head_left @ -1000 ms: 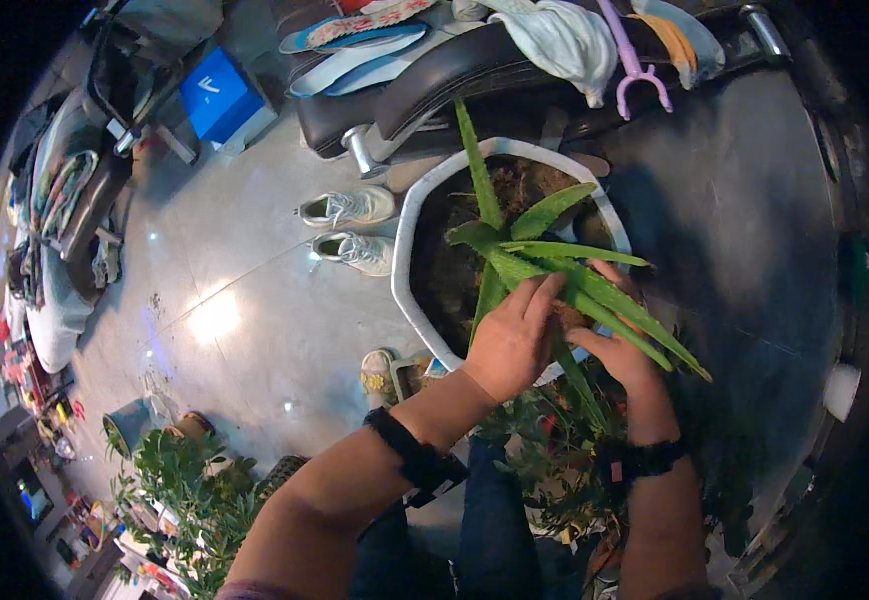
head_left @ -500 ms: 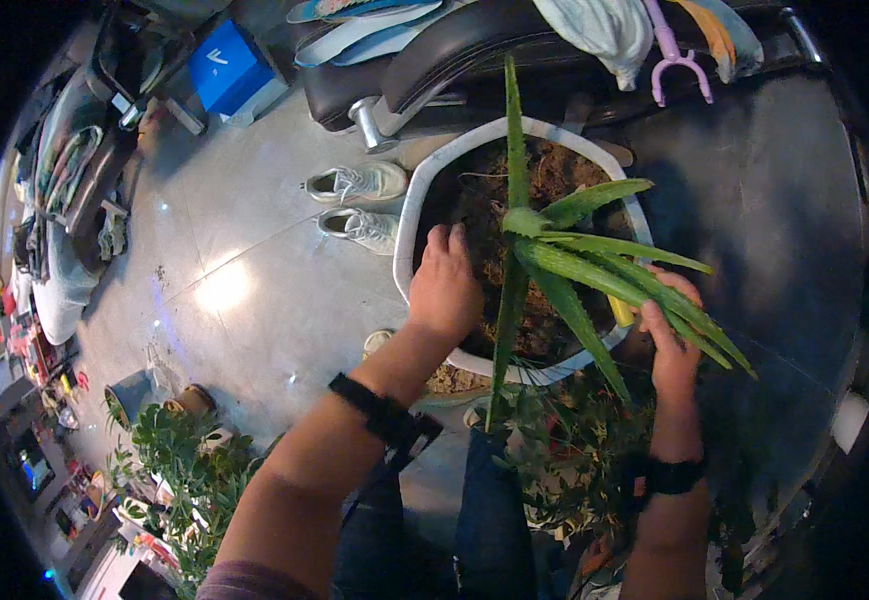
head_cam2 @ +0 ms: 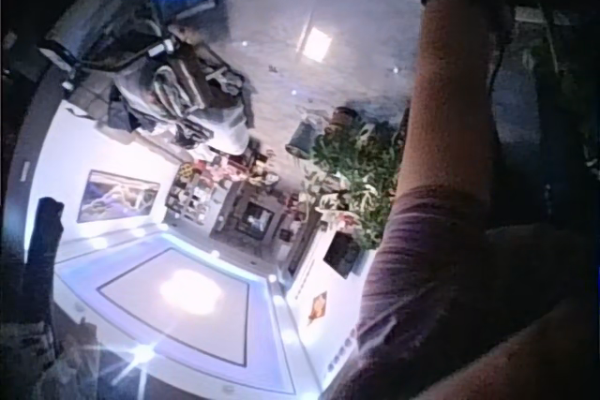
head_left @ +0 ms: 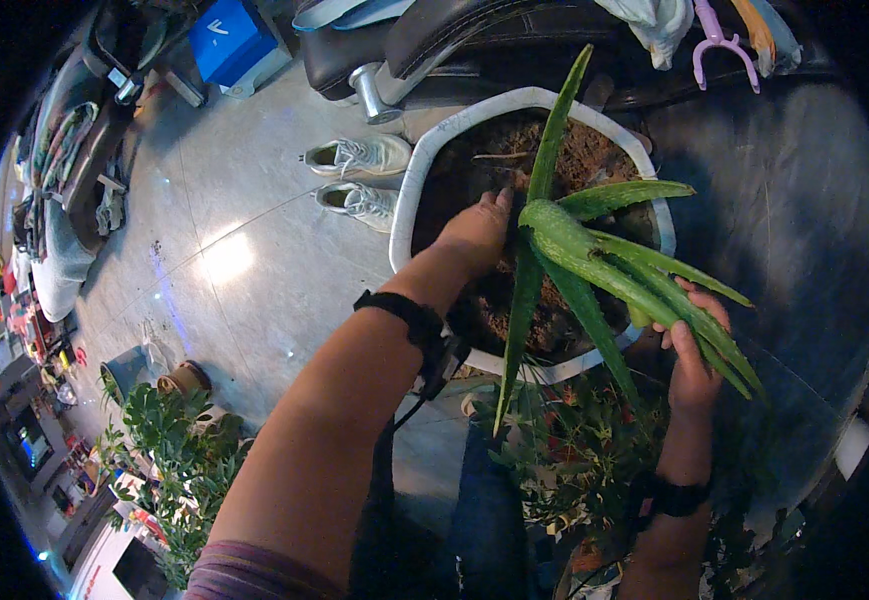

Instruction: The person removes an aloe vera plant from a small pot, places it aside, and then uses a hand trowel to loosen soil in a larger white pot. They then place the aloe vera plant into the larger pot and adjust its position.

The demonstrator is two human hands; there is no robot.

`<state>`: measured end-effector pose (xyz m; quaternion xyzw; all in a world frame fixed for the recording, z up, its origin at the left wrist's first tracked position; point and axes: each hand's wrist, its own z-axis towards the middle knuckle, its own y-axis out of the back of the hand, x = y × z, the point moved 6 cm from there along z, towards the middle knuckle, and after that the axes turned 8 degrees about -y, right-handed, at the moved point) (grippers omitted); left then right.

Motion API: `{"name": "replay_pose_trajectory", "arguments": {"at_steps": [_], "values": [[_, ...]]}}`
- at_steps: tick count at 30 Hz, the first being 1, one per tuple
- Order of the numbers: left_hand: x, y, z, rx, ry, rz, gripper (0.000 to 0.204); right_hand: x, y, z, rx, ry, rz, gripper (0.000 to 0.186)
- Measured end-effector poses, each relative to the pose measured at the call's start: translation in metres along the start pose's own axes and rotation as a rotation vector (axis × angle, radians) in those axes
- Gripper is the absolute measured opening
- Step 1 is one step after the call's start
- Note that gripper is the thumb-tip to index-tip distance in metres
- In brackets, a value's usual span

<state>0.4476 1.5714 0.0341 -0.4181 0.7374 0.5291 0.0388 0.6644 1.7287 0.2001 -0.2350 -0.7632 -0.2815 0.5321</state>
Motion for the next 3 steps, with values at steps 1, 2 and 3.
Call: {"name": "replay_pose_trajectory", "arguments": {"at_steps": [1,2,3], "values": [[-0.011,0.001,-0.004,0.035,-0.078,0.045,0.077,0.000,-0.001,0.000,0.011,-0.005,0.028,0.037],[-0.008,0.008,-0.011,0.012,0.023,-0.053,0.081,0.001,-0.001,0.000,0.004,-0.003,-0.035,0.038],[-0.003,0.016,-0.018,0.009,0.127,-0.155,0.086,0.001,-0.001,0.001,0.005,0.003,-0.073,0.040]]}}
